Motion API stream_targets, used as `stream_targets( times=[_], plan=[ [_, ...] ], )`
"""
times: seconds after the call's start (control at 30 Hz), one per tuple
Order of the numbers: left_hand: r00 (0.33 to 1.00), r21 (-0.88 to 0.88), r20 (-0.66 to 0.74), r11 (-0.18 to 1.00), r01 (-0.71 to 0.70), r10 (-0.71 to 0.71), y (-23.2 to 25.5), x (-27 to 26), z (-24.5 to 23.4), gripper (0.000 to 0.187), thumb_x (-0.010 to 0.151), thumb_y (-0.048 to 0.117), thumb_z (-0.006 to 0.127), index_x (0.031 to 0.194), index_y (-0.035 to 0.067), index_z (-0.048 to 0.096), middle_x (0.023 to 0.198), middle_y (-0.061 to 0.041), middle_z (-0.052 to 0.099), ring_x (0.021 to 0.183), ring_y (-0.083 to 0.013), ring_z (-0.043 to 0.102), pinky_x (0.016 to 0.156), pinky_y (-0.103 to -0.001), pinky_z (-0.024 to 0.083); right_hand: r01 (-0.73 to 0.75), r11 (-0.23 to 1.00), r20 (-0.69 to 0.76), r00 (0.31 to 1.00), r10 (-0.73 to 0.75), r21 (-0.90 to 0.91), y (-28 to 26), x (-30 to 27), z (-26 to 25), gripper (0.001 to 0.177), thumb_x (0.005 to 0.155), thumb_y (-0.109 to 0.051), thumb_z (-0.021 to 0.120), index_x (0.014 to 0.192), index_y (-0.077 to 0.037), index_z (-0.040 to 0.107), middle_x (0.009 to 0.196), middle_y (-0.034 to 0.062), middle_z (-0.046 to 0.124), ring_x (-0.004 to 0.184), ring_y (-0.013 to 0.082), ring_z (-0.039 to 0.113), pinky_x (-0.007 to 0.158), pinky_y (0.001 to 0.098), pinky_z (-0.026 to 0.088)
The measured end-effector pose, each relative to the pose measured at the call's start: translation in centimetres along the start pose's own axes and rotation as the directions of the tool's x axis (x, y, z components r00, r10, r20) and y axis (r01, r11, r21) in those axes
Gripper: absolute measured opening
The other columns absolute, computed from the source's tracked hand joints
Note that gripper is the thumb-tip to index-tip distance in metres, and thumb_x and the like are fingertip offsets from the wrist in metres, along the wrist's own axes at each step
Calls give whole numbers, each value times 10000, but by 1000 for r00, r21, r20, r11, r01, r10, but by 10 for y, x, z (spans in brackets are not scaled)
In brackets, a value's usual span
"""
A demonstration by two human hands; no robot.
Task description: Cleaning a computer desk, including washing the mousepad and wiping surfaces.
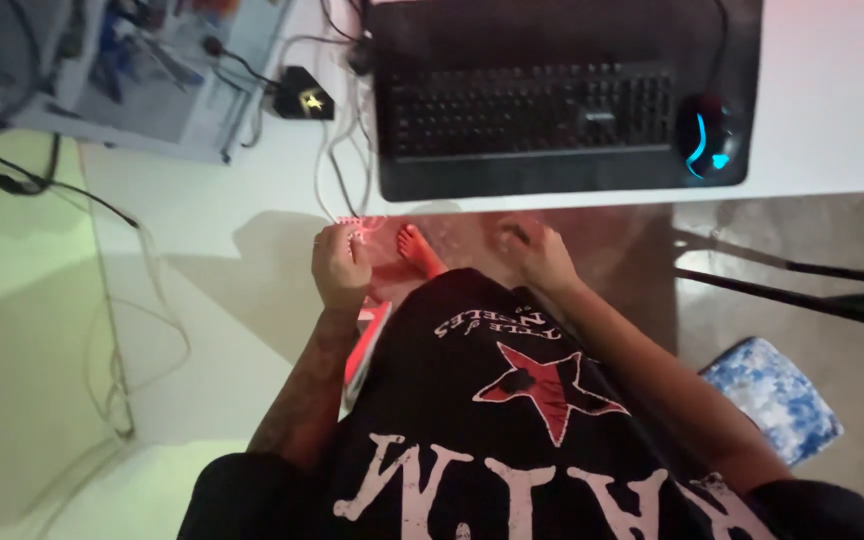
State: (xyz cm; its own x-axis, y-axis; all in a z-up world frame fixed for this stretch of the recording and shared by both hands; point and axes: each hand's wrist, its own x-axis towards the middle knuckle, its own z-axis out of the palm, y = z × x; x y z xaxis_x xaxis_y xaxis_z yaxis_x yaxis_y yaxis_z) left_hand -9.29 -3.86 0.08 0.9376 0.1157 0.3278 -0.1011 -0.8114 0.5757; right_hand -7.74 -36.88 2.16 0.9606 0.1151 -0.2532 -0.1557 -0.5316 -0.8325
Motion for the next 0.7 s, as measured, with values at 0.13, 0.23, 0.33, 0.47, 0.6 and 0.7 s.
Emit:
stream_targets(
  times=[0.13,0.23,0.33,0.47,0.6,0.7],
  plan=[
    [997,-3,79,1000,0,0,26,-61,27,119,902,56,658,1021,52,660,990,-147,675,960,-381,641,857,-481,518,-30,998,-16,999,31,59,42,-49,-24,280,914,-215,702,1144,-56,717,1015,137,758,915,248,749,795,361,567],
    [987,-4,143,997,78,-77,22,-105,55,136,886,80,660,1016,44,662,974,-163,675,946,-390,651,838,-483,526,-59,994,2,998,59,95,74,-83,-30,285,933,-255,670,1149,-76,718,967,125,769,887,243,776,792,359,587],
    [955,28,186,973,229,-230,3,-138,87,153,881,124,680,1009,41,677,966,-178,688,936,-398,663,820,-488,531,-48,999,-7,999,48,24,99,-110,-35,287,919,-258,697,1141,-80,739,983,140,768,896,259,762,792,365,583],
    [918,-111,107,913,392,-381,-70,-154,138,352,888,215,757,1110,-36,648,1016,-219,687,938,-366,653,804,-464,517,-56,998,106,993,53,28,100,-127,-32,316,907,-268,694,1168,-91,713,1025,140,770,923,271,769,782,376,591],
    [684,-503,141,544,672,-715,-62,-104,131,402,880,272,804,1126,-11,658,997,-115,687,885,-210,620,786,-371,503,-20,999,139,990,24,-30,95,-133,-28,313,920,-278,673,1172,-97,705,1033,152,762,940,303,763,789,386,591],
    [618,-662,162,379,647,-770,-88,-90,148,398,849,279,801,1138,43,661,1013,-35,691,885,-145,617,757,-332,496,-2,995,159,987,18,-100,94,-127,-22,311,905,-276,691,1158,-99,720,1021,168,751,932,342,742,786,411,572]
  ],
)
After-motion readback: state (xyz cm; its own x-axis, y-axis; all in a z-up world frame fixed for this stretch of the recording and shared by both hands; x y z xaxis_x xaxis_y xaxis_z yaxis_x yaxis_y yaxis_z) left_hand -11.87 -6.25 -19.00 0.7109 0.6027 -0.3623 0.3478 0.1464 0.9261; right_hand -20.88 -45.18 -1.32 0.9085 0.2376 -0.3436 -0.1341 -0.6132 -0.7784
